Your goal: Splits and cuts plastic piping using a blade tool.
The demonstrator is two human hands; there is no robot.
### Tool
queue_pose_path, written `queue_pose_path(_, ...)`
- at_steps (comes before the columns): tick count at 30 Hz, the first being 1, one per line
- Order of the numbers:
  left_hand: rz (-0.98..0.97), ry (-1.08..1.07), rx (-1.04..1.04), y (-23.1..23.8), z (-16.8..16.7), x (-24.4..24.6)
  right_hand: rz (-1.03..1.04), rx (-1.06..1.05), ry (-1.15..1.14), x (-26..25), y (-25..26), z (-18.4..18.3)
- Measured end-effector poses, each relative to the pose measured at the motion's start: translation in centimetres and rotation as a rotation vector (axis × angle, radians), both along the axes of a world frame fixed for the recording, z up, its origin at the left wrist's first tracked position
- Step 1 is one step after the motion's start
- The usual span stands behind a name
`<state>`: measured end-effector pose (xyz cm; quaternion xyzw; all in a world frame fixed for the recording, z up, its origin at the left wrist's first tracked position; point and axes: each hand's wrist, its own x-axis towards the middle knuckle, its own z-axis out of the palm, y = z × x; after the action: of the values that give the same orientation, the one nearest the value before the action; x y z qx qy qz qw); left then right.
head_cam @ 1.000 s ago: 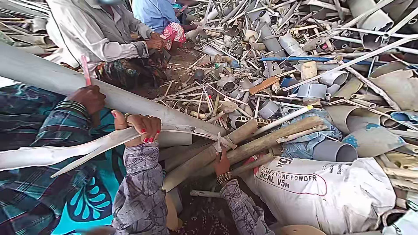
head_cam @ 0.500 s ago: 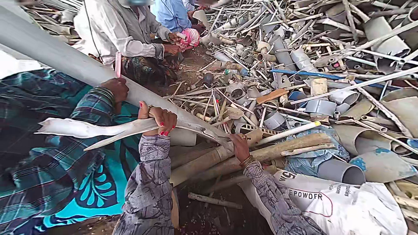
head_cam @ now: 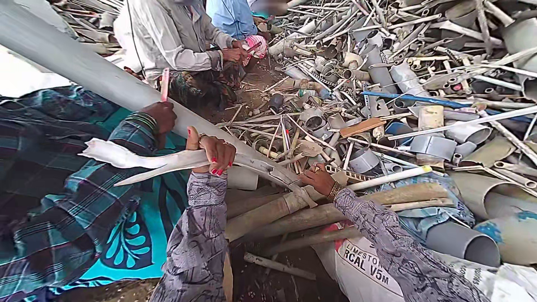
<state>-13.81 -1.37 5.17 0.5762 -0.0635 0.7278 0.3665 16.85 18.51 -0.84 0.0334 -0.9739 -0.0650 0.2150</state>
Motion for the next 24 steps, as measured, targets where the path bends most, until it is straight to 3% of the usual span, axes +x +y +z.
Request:
queue_pose_path(2,0.019,0.026,0.023,0.5,0.3,0.1,-0.02,0.067,0.07,-0.3,-0.7,0.9)
queue_pose_path(5,0.013,-0.103,-0.096,0.7,-0.1,0.5,-0.057,0.198,0.223,-1.4,-1.8,1.2)
queue_pose_path(10,0.081,-0.15,-0.154,0.4,-1.2,0.2,-0.097,0.191,0.074,1.4,-0.6,0.3)
queue_pose_path(12,0.036,-0.148,-0.213,0.7,-0.3,1.3,-0.115,0.23,0.129,0.9,-1.6,0.9)
queue_pose_path(14,0.123,-0.268,-0.362,-0.1,1.8,4.2,-0.075,0.294,0.155,0.0,-2.5,0.8)
queue_pose_path(16,0.142,-0.187,-0.281,-0.3,2.1,4.1,-0.044,0.268,0.016,0.7,-2.2,-0.4)
queue_pose_path(19,0.138,-0.13,-0.188,0.0,1.2,2.7,-0.235,-0.11,-0.302,3.6,-2.5,-1.8)
queue_pose_path(22,0.118,-0.095,-0.203,0.1,1.3,2.4,-0.55,-0.381,0.045,4.2,-5.4,-3.4)
queue_pose_path(24,0.085,-0.079,-0.178,0.1,1.5,2.1,-0.913,-0.768,0.119,3.6,-7.7,-3.5)
